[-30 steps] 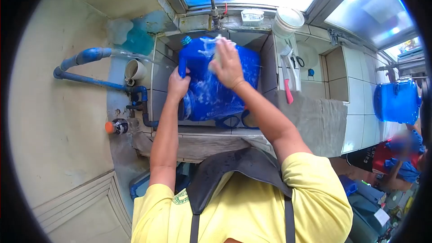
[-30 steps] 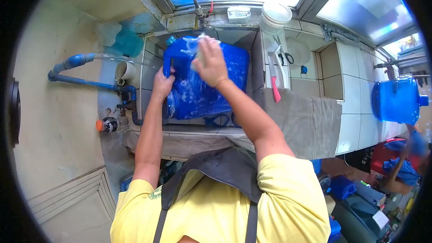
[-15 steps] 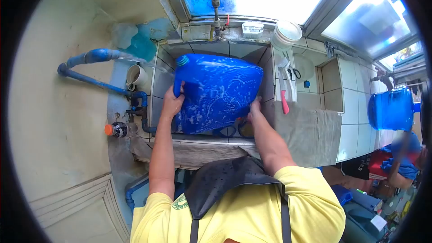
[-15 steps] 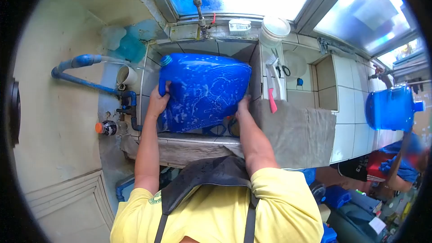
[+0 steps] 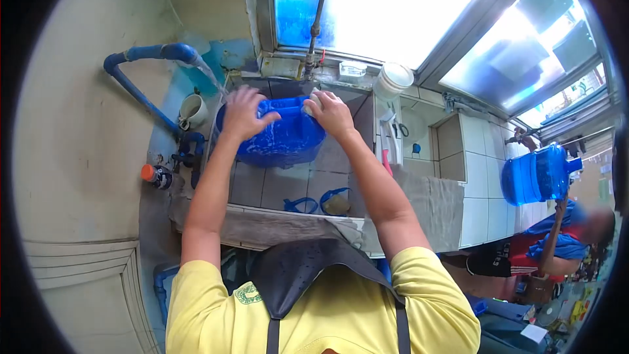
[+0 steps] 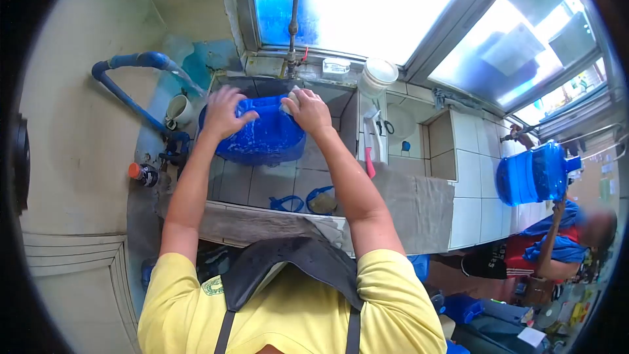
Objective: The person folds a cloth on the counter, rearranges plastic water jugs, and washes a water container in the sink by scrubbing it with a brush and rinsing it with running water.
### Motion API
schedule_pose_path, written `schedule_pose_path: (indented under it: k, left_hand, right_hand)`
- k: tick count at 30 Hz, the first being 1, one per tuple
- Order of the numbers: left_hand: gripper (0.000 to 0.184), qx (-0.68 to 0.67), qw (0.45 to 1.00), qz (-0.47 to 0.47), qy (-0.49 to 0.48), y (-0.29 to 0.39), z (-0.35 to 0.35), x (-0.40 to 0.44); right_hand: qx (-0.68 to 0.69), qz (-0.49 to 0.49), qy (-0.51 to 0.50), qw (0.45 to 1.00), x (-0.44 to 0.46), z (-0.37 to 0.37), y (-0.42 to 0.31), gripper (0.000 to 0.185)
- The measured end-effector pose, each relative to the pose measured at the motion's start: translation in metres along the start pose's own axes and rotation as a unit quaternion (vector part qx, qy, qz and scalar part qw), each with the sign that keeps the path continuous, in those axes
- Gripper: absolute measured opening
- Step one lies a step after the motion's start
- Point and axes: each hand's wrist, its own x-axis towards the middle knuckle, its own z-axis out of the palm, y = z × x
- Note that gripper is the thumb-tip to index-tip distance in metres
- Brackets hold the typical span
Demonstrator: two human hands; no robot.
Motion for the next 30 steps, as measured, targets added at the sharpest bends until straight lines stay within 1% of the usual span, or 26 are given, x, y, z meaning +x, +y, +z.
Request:
schedule_pose_path:
  k: [1,2,3,5,6,7,8,9,11,13,14,16,18,19,20,21,23,24,25,26,28,30]
  left_hand:
    - [0.048,0.001,1.0,0.002,0.005,-0.006,0.003,-0.008]
    - [0.05,-0.005,0.989,-0.146,-0.03,-0.011,0.005,-0.017]
    - [0.052,-0.012,0.954,-0.291,-0.066,-0.016,0.007,-0.024]
    - [0.051,-0.02,0.954,-0.289,-0.075,-0.012,-0.002,-0.025]
    - [0.051,-0.029,0.954,-0.285,-0.085,-0.006,-0.009,-0.025]
    - [0.05,-0.038,0.954,-0.282,-0.093,-0.003,-0.015,-0.023]
    - [0.049,-0.045,0.954,-0.279,-0.1,-0.003,-0.019,-0.022]
    - [0.049,-0.046,0.954,-0.28,-0.099,-0.006,-0.019,-0.024]
    - [0.047,-0.053,0.968,-0.225,-0.098,-0.016,-0.012,-0.022]
    - [0.046,-0.061,0.979,-0.172,-0.09,-0.026,-0.001,-0.015]
    - [0.046,-0.064,0.979,-0.175,-0.086,-0.028,0.006,-0.014]
    - [0.043,-0.043,0.981,-0.184,0.03,-0.032,0.018,-0.013]
    - [0.041,-0.016,0.972,-0.184,0.145,-0.036,0.029,-0.012]
    - [0.041,-0.016,0.973,-0.179,0.146,-0.036,0.037,-0.014]
    - [0.04,-0.048,0.963,-0.228,0.138,-0.034,0.046,-0.021]
    - [0.039,-0.08,0.949,-0.278,0.128,-0.03,0.056,-0.031]
    - [0.038,-0.141,0.908,-0.38,0.107,-0.022,0.065,-0.051]
    - [0.039,-0.204,0.891,-0.404,0.021,-0.018,0.058,-0.056]
    - [0.039,-0.266,0.863,-0.425,-0.068,-0.01,0.047,-0.06]
    - [0.046,-0.35,0.838,-0.404,-0.11,0.0,0.034,-0.063]
    - [0.055,-0.288,0.878,-0.321,-0.206,0.024,0.013,-0.057]
    - [0.054,-0.223,0.884,-0.314,-0.265,0.023,0.02,-0.045]
  right_hand:
    - [-0.064,-0.032,0.021,0.997,0.003,0.002,-0.004,0.049]
    - [-0.125,-0.064,0.04,0.989,0.004,0.007,-0.01,0.049]
    - [-0.186,-0.094,0.058,0.976,0.003,0.014,-0.017,0.049]
    - [-0.204,-0.24,0.018,0.949,-0.003,0.029,-0.035,0.045]
    - [-0.206,-0.24,0.015,0.949,0.002,0.031,-0.046,0.045]
    - [-0.2,-0.16,-0.118,0.96,0.015,0.032,-0.056,0.044]
    - [-0.19,-0.075,-0.247,0.947,0.023,0.034,-0.065,0.043]
    - [-0.191,-0.076,-0.247,0.947,0.02,0.04,-0.069,0.043]
    - [-0.226,-0.117,-0.15,0.955,0.005,0.052,-0.073,0.039]
    - [-0.264,-0.161,-0.051,0.95,-0.003,0.062,-0.073,0.036]
    - [-0.268,-0.166,-0.052,0.948,-0.004,0.066,-0.076,0.036]
    - [-0.308,-0.069,-0.057,0.947,-0.009,0.075,-0.083,0.033]
    - [-0.342,0.035,-0.054,0.938,-0.01,0.081,-0.09,0.033]
    - [-0.342,0.038,-0.05,0.938,-0.005,0.077,-0.096,0.033]
    - [-0.299,0.072,-0.101,0.946,0.003,0.074,-0.1,0.033]
    - [-0.254,0.105,-0.153,0.949,0.014,0.068,-0.106,0.033]
    - [-0.16,0.167,-0.257,0.938,0.032,0.064,-0.113,0.033]
    - [-0.188,0.174,-0.237,0.937,0.041,0.072,-0.116,0.031]
    - [-0.214,0.183,-0.22,0.934,0.049,0.082,-0.118,0.03]
    - [-0.213,0.185,-0.226,0.932,0.055,0.083,-0.126,0.03]
    - [-0.213,0.021,-0.158,0.964,0.071,0.086,-0.142,0.028]
    - [-0.108,-0.045,-0.174,0.978,0.086,0.102,-0.144,0.024]
